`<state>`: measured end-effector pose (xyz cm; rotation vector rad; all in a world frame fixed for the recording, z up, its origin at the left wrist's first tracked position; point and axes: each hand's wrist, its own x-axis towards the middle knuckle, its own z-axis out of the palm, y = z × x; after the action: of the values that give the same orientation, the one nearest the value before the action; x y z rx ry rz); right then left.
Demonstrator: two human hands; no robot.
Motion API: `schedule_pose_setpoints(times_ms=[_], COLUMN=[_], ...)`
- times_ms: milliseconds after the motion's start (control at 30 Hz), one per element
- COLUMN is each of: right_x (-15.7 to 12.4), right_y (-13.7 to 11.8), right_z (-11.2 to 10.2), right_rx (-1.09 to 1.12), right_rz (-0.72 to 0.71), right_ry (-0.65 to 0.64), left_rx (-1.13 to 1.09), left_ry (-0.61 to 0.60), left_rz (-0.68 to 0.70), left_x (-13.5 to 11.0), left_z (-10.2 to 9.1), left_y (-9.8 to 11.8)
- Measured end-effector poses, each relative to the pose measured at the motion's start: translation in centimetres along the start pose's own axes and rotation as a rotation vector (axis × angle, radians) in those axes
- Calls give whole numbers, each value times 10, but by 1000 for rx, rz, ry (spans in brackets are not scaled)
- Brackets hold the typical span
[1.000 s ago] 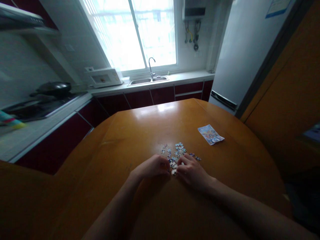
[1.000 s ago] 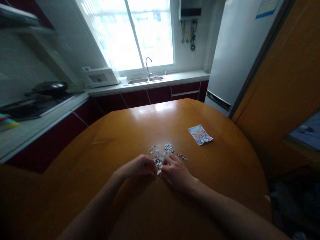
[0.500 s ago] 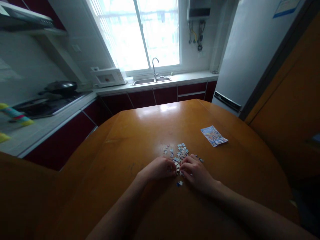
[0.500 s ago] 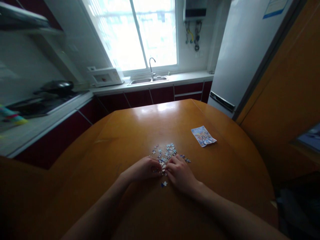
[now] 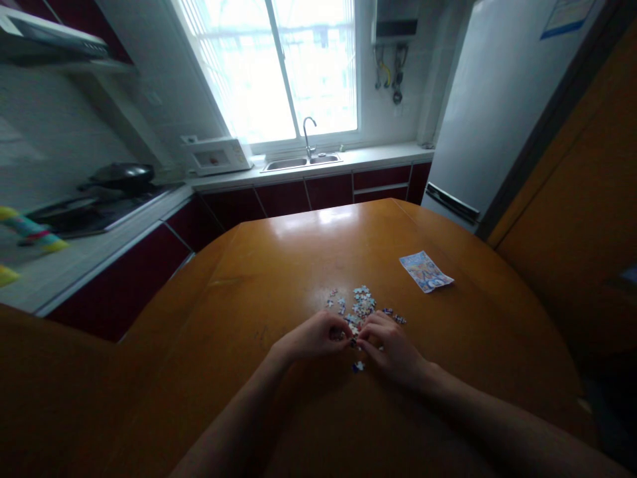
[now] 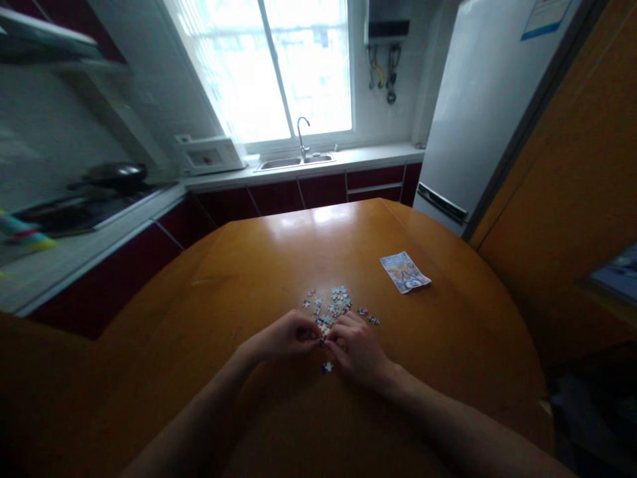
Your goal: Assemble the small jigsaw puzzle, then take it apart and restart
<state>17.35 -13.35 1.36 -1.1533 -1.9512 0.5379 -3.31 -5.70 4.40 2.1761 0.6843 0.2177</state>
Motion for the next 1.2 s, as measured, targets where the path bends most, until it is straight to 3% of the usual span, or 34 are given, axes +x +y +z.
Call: schedule_pose_setpoints(times_ms=[167,333,500,667,767,833,967,1067,1200], right_x=[6,13,13,13,13,13,13,12,10], right_y=[7,58,92,94,89,82,59,48,55], right_z=[-14,-45,-60,-59,-55,-51,-38,-32,-34], right_rx=[8,-167,-225,-256,-293,-299,-234,-286,-380], right_rz=[92,329,451,481,446,364,122,40,82], right_ry=[119,277,168,149,181,207,89,-22,-18], left_rx=[-10,7,18,61,82,115,203,301,345], left_ry=[50,215,67,113,220,312,307,295,312], left_rz=[-77,-229,-301,-364,-311,-190,79,110,83], left_x=[-2,-11,-21,-20,-14,-9,1,1,-5], left_z=[-10,-35,-46,-41,-36,-29,-11,-5,-13], left_y=[-13,-40,-54,-56,-54,-49,-39,-41,-47])
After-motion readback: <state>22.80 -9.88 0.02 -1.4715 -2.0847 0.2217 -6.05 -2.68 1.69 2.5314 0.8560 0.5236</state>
